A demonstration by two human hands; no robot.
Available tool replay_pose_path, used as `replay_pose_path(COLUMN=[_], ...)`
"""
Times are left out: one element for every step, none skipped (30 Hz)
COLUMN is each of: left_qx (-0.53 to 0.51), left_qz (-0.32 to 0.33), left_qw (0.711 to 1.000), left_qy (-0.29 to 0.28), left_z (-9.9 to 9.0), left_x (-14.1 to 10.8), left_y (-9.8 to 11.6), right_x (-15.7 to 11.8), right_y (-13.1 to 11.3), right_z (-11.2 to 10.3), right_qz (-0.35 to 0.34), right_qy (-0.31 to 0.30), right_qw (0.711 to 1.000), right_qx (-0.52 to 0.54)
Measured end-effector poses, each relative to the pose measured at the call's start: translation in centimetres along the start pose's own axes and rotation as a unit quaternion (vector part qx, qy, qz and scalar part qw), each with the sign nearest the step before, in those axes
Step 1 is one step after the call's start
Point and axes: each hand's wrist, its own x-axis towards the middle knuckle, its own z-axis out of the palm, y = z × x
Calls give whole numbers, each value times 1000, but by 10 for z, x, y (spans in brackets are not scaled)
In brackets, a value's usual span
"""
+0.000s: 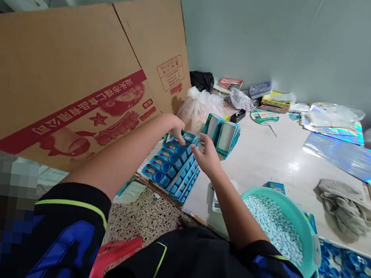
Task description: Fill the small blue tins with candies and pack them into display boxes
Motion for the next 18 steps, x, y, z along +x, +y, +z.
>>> replay_pose_path(left_qx=[14, 22, 23, 17, 5, -7, -17, -28, -37, -46, -53, -59, -64, -70, -76, -85, -95, -106], left_qz=[-27, -49, -63, -69, -71, -73, -76, -79, -83, -86, -88, -89, -88, -85, -83, -79, -75, -72], left_qw=[998, 994, 988, 985, 984, 984, 984, 985, 986, 986, 987, 987, 988, 988, 988, 988, 988, 988], left_qy=[-52, -100, -137, -158, -164, -163, -159, -152, -142, -132, -123, -117, -112, -110, -107, -104, -96, -83], left_z=[-2, -3, -3, -3, -1, 1, 3, 6, 9, 11, 13, 14, 15, 16, 16, 16, 17, 18], left_x=[-4, -8, -12, -16, -19, -23, -26, -29, -31, -32, -33, -32, -32, -31, -32, -33, -37, -44], left_y=[-4, -7, -10, -12, -14, -15, -15, -16, -17, -17, -18, -19, -19, -20, -21, -21, -21, -21], right_x=[7, 13, 19, 24, 29, 32, 34, 35, 36, 36, 37, 38, 38, 40, 41, 42, 42, 42], right_y=[3, 5, 6, 7, 8, 9, 9, 10, 11, 12, 14, 15, 16, 17, 17, 18, 17, 17], right_z=[5, 9, 12, 14, 17, 19, 22, 24, 26, 28, 30, 31, 32, 32, 32, 32, 31, 30], right_qz=[28, 52, 69, 80, 84, 86, 89, 91, 92, 90, 86, 81, 76, 74, 74, 75, 77, 79], right_qy=[-19, -42, -65, -85, -101, -112, -118, -121, -124, -124, -123, -122, -121, -122, -126, -134, -142, -148], right_qw=[999, 997, 993, 990, 986, 982, 978, 975, 973, 973, 974, 977, 979, 980, 979, 977, 974, 971], right_qx=[23, 44, 65, 85, 105, 126, 145, 161, 170, 172, 168, 159, 149, 142, 141, 146, 157, 170])
